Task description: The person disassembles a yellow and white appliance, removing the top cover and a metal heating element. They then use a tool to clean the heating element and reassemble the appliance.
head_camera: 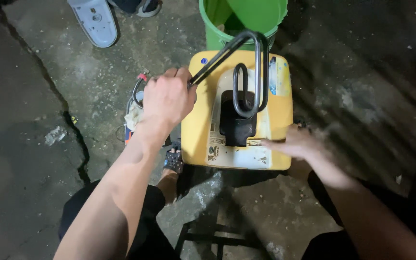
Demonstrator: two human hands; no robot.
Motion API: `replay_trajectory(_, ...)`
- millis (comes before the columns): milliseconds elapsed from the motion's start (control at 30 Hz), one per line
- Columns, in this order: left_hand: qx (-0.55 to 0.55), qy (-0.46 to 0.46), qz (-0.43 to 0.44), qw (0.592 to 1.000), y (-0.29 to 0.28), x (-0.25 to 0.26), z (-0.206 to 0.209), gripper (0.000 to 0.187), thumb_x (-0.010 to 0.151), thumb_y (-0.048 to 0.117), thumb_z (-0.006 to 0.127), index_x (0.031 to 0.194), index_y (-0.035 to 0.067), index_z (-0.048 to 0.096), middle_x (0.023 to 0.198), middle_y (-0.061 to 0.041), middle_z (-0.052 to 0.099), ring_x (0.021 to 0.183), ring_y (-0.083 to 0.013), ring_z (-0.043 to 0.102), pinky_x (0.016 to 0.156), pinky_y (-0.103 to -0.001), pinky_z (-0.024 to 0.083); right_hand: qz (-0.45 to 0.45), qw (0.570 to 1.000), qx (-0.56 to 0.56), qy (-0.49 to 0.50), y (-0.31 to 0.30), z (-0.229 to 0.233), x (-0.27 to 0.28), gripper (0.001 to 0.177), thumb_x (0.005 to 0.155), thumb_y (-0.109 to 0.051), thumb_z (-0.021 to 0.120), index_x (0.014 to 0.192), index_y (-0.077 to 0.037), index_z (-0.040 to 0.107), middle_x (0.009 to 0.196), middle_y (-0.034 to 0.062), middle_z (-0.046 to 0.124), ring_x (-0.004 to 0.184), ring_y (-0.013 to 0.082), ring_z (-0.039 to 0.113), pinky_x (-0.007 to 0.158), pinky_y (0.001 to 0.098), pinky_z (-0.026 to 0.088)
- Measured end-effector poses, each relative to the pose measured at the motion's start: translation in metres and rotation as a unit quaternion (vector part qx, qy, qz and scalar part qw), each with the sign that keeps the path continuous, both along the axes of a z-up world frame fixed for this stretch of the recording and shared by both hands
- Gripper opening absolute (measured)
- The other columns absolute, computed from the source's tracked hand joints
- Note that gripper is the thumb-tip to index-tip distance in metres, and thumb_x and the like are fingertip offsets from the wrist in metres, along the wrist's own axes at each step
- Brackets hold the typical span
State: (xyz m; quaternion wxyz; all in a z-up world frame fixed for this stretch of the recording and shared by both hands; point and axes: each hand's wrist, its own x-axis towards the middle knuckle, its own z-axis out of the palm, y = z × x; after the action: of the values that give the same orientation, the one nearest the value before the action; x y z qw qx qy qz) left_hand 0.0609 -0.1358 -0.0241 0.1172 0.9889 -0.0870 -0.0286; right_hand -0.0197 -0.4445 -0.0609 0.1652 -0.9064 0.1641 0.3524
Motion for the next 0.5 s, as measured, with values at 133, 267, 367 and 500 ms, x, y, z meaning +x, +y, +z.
replay_trajectory(133, 0.032, -0.105, -0.069, 0.992, -0.008, -0.003, -0.023, 0.026, 0.093, 0.041, 0.062, 0.106, 0.019, 0.065, 0.101, -0.006, 0.069, 0.092, -0.0389, 0.074, 0.093, -0.050, 0.054, -0.040, 0.991, 0.043, -0.121, -0.012, 0.017, 0.047, 0.086, 0.091, -0.081, 0.043, 0.115, -0.004, 0.071, 0.109, 0.0245, 0.071, 0.101, 0.0388, 0.069, 0.077, 0.0456, 0.059)
replay_trajectory(267, 0.051, -0.281, -0.137, 0.948, -0.023, -0.012, -0.047, 0.015, 0.088, 0.029, 0.057, 0.093, 0.020, 0.068, 0.083, -0.001, 0.070, 0.072, -0.0278, 0.076, 0.079, -0.039, 0.055, -0.153, 0.870, 0.406, -0.235, 0.026, 0.086, 0.042, 0.091, 0.091, -0.076, 0.033, 0.142, -0.003, 0.056, 0.127, 0.0265, 0.066, 0.103, 0.0441, 0.070, 0.076, 0.0551, 0.063)
replay_trajectory(367, 0.076, -0.343, -0.150, 0.924, -0.029, -0.006, -0.067, 0.016, 0.081, 0.032, 0.064, 0.093, 0.021, 0.067, 0.087, -0.001, 0.069, 0.075, -0.0246, 0.074, 0.078, -0.037, 0.050, 0.010, 0.905, 0.356, -0.231, 0.034, 0.100, 0.034, 0.056, 0.089, -0.037, 0.077, 0.121, 0.008, 0.068, 0.098, 0.0243, 0.069, 0.088, 0.0390, 0.072, 0.065, 0.0436, 0.067)
replay_trajectory(500, 0.065, -0.388, -0.155, 0.906, -0.034, -0.005, -0.056, 0.011, 0.084, 0.024, 0.061, 0.091, 0.019, 0.069, 0.083, -0.001, 0.068, 0.074, -0.0219, 0.073, 0.075, -0.035, 0.047, 0.059, 0.975, 0.167, -0.134, 0.039, 0.125, 0.037, 0.061, 0.087, -0.034, 0.082, 0.129, 0.006, 0.065, 0.096, 0.0274, 0.072, 0.080, 0.0368, 0.076, 0.082, 0.0529, 0.063)
